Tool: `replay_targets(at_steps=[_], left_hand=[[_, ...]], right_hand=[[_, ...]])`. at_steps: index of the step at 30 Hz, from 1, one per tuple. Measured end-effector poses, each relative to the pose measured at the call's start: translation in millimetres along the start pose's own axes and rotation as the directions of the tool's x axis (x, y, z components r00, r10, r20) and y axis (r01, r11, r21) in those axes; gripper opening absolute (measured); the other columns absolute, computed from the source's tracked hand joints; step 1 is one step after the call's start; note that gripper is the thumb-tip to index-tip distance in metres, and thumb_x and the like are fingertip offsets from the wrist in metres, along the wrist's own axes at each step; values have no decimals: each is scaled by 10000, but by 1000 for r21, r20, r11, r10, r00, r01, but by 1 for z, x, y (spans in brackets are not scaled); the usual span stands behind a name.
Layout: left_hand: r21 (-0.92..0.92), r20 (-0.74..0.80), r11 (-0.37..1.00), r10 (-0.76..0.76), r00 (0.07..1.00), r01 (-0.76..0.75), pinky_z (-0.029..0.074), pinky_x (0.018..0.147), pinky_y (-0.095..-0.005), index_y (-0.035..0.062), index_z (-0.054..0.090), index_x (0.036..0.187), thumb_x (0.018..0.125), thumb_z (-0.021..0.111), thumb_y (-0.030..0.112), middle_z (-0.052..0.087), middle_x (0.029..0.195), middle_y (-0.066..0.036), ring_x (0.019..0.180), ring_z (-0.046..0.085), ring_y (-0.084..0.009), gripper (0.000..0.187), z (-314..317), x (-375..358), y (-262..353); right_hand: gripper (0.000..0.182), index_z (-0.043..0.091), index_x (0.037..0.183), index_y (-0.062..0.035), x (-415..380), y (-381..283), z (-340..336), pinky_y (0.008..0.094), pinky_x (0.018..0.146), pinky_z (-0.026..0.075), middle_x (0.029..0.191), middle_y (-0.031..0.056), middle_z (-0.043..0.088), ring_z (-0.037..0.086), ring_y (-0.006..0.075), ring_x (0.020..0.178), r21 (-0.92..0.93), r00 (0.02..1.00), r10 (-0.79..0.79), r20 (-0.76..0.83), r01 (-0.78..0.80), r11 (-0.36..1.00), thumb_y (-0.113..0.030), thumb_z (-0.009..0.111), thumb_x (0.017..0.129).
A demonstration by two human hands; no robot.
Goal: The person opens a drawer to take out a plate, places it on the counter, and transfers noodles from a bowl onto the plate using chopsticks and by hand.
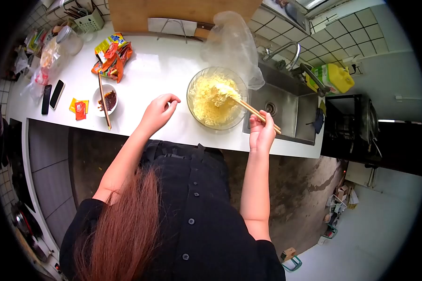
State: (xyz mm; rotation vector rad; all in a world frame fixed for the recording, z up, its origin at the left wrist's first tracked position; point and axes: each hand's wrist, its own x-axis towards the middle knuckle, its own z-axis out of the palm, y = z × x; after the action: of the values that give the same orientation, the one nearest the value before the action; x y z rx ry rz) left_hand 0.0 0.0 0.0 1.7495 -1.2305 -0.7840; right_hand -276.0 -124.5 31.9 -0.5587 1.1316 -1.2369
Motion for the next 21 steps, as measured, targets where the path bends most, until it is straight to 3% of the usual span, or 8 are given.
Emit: replay_targets(at_steps=[5, 8, 11, 14, 17, 19, 21], left_hand=[[14, -7, 1000, -12, 1000, 12, 453, 675, -303, 53, 594, 866, 807, 511, 148, 599, 823, -85, 748, 577, -223, 140, -3, -1, 0], [10, -9, 1000, 1, 1000, -1, 451, 664, -308, 52, 594, 864, 809, 512, 153, 599, 823, -87, 737, 573, -225, 141, 2, 3, -1], [6, 5, 1000, 13, 1000, -13, 419, 599, -270, 25, 586, 884, 829, 510, 134, 578, 801, -85, 617, 499, -155, 143, 3, 4, 0], [26, 0, 999, 44, 999, -44, 417, 603, -269, 25, 585, 886, 830, 509, 132, 574, 798, -84, 620, 497, -155, 143, 6, 6, -2], [30, -4, 999, 30, 1000, -30, 414, 600, -267, 23, 585, 886, 829, 510, 129, 569, 790, -81, 621, 493, -153, 142, 3, 6, 5], [29, -21, 1000, 13, 1000, -13, 431, 625, -300, 38, 590, 867, 822, 506, 148, 590, 817, -91, 665, 530, -202, 145, 1, 6, 5], [26, -30, 1000, -10, 999, 11, 438, 635, -316, 44, 592, 859, 818, 504, 158, 600, 831, -95, 683, 547, -223, 149, -3, 5, 3]], right_hand=[[233, 524, 865, 10, -14, -19, 12, 235, 496, 479, 740, 82, 525, 548, 146, 574, -377, 960, -20, 279, 129, 917, -194, 425, 920], [251, 525, 846, -14, -11, -42, 14, 198, 418, 407, 678, 41, 504, 504, 105, 497, -483, 950, -109, 293, 246, 841, -224, 414, 928], [258, 539, 872, -21, 2, -43, 18, 177, 393, 358, 647, 10, 472, 465, 67, 473, -579, 950, -156, 269, 289, 763, -229, 400, 934], [261, 562, 925, -26, 22, -20, 26, 182, 394, 338, 646, -2, 483, 440, 55, 458, -685, 952, -144, 269, 295, 667, -229, 398, 936], [243, 554, 887, -21, 47, 24, 25, 210, 408, 351, 647, 7, 498, 435, 65, 436, -724, 895, -208, 394, 442, 529, -208, 403, 927], [256, 542, 885, -36, 57, 49, 17, 188, 360, 333, 677, 27, 509, 454, 57, 449, -712, 931, -137, 339, 349, 609, -229, 383, 938], [254, 509, 877, 11, 62, 61, 10, 221, 396, 411, 690, 71, 524, 501, 108, 470, -580, 960, -140, 244, 260, 772, -213, 400, 926]])
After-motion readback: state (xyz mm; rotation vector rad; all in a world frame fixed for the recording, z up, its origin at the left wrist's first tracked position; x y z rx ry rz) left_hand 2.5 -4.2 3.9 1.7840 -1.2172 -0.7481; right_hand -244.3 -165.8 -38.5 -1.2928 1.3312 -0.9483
